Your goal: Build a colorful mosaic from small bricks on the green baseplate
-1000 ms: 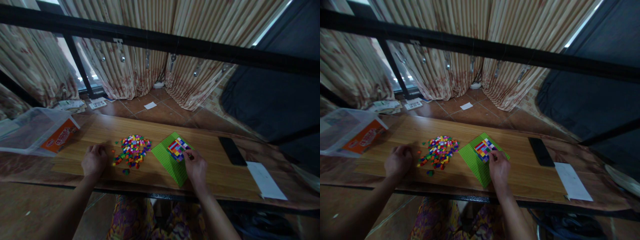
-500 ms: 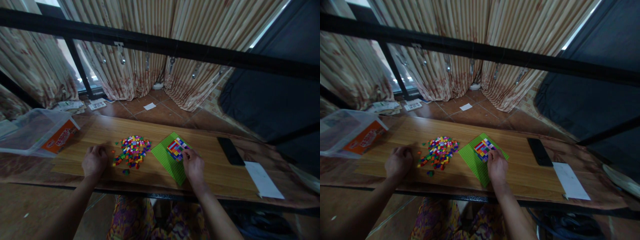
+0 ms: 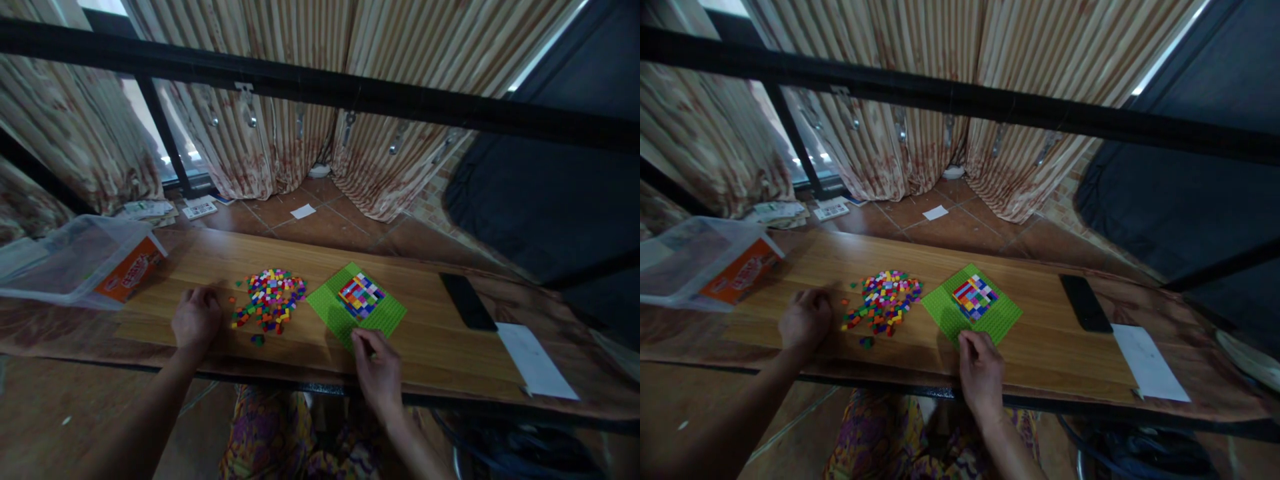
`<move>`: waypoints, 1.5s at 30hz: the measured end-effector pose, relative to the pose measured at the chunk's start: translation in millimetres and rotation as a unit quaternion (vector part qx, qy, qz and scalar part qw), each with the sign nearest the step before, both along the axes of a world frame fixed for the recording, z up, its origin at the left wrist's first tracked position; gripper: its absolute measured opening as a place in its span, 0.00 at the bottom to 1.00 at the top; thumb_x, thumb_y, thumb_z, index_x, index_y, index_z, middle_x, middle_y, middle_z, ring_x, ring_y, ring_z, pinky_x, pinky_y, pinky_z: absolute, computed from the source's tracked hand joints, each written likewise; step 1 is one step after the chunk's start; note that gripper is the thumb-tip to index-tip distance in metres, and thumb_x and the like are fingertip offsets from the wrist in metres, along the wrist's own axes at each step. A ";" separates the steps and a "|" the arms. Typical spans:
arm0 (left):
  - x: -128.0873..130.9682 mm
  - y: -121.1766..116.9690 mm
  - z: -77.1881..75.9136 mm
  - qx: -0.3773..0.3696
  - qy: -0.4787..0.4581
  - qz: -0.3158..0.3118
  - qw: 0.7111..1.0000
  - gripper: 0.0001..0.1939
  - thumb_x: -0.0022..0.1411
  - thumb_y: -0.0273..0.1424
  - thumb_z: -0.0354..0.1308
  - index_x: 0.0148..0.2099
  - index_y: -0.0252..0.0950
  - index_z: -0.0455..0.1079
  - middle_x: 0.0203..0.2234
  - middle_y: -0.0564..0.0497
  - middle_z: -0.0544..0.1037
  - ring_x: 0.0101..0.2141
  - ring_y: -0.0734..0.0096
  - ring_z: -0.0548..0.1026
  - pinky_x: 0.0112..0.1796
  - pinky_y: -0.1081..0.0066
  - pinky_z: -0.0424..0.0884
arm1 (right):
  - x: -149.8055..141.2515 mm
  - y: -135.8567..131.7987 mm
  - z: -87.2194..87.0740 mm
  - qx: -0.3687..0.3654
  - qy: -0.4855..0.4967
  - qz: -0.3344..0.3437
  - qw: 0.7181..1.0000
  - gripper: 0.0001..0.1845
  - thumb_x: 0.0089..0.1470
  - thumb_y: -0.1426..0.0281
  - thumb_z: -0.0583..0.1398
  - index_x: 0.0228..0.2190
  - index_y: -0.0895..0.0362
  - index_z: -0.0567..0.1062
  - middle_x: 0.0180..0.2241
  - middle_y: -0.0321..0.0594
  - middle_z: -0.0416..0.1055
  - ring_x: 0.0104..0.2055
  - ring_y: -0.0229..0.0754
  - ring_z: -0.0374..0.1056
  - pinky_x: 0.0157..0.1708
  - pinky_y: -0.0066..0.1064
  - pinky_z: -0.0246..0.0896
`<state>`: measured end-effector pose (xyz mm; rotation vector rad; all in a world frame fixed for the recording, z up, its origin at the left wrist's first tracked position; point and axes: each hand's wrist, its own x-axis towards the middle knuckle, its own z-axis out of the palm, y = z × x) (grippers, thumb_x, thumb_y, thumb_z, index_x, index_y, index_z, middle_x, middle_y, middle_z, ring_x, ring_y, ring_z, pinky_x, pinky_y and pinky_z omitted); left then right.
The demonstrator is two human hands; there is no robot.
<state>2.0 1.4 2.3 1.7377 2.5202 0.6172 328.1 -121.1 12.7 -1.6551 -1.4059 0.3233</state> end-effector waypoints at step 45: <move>3.0 -3.6 -2.2 0.000 -0.031 -0.006 0.999 0.13 0.64 0.30 0.46 0.42 0.39 0.72 0.40 0.46 0.73 0.40 0.67 0.71 0.35 0.70 0.63 | -69.4 58.5 -25.1 0.014 -0.108 0.143 0.984 0.13 0.61 0.69 0.52 0.36 0.54 0.77 0.35 0.41 0.74 0.38 0.42 0.69 0.41 0.33 0.63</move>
